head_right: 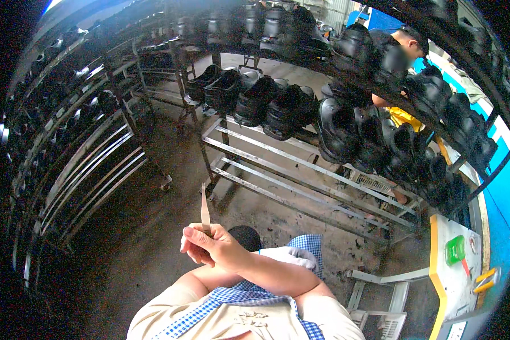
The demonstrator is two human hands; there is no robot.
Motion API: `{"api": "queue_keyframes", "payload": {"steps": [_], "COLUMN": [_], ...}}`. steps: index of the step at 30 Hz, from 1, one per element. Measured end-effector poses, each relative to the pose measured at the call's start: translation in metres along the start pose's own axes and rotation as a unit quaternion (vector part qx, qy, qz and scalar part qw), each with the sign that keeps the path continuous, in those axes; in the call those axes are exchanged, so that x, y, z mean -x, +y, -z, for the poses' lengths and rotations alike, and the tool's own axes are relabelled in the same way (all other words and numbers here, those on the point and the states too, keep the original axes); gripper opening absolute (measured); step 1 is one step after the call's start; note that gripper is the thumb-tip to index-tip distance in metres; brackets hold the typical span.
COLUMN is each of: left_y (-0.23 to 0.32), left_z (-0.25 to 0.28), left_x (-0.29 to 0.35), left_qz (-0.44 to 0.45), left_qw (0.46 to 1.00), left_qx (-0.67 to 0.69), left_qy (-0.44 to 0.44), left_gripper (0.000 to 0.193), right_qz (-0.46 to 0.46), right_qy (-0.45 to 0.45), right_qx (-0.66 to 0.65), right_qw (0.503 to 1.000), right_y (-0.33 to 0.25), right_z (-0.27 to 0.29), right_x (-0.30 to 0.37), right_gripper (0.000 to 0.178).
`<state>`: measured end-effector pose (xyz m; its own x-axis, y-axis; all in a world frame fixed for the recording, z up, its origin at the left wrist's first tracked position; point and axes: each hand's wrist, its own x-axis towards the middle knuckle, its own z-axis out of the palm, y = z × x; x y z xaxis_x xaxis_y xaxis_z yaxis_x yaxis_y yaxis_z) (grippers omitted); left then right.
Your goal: The person uses a small knife to trim excess material from the edges and seams of black shoes. They pick up shoes from a metal rack, scrape the knife along the shoe's perimeter, and place the shoes back on the rack. The process is repeated for multiple shoes throughout the clip.
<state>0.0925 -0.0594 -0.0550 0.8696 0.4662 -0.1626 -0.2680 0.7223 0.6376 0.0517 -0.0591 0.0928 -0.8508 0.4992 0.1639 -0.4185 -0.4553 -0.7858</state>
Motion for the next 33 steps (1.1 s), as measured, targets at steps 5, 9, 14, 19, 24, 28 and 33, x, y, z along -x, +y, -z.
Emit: {"api": "queue_keyframes", "payload": {"steps": [5, 9, 14, 19, 24, 28, 33], "left_y": [-0.003, -0.006, -0.011, -0.022, -0.035, -0.029, -0.050], "left_z": [0.000, 0.002, -0.005, -0.012, -0.019, -0.030, -0.021], "left_x": [0.007, 0.016, 0.030, 0.032, 0.041, 0.066, 0.078], "left_qz": [0.006, 0.026, 0.034, 0.045, 0.040, 0.016, 0.014], "left_qw": [1.000, 0.999, 0.999, 0.998, 0.986, 0.958, 0.997], "left_qx": [-0.013, -0.018, -0.026, -0.052, -0.165, -0.272, 0.004], "left_qy": [0.000, 0.006, 0.023, 0.016, 0.003, 0.095, 0.072], "left_gripper": [0.043, 0.042, 0.041, 0.041, 0.040, 0.046, 0.053], "right_qz": [-0.008, -0.037, -0.038, -0.051, -0.029, 0.048, 0.293], "right_qy": [-0.015, 0.022, -0.005, -0.009, -0.013, 0.015, -0.072], "right_qx": [-0.015, -0.044, -0.059, -0.063, -0.079, 0.221, 0.784], "right_qw": [1.000, 0.998, 0.998, 0.997, 0.996, 0.974, 0.543], "right_y": [0.016, 0.055, 0.084, 0.092, 0.125, 0.129, 0.139], "right_z": [0.002, -0.008, -0.016, -0.020, -0.040, -0.054, -0.056], "right_x": [-0.003, 0.002, 0.008, 0.017, 0.033, 0.037, 0.031], "right_gripper": [0.037, 0.034, 0.039, 0.038, 0.041, 0.038, 0.011]}}
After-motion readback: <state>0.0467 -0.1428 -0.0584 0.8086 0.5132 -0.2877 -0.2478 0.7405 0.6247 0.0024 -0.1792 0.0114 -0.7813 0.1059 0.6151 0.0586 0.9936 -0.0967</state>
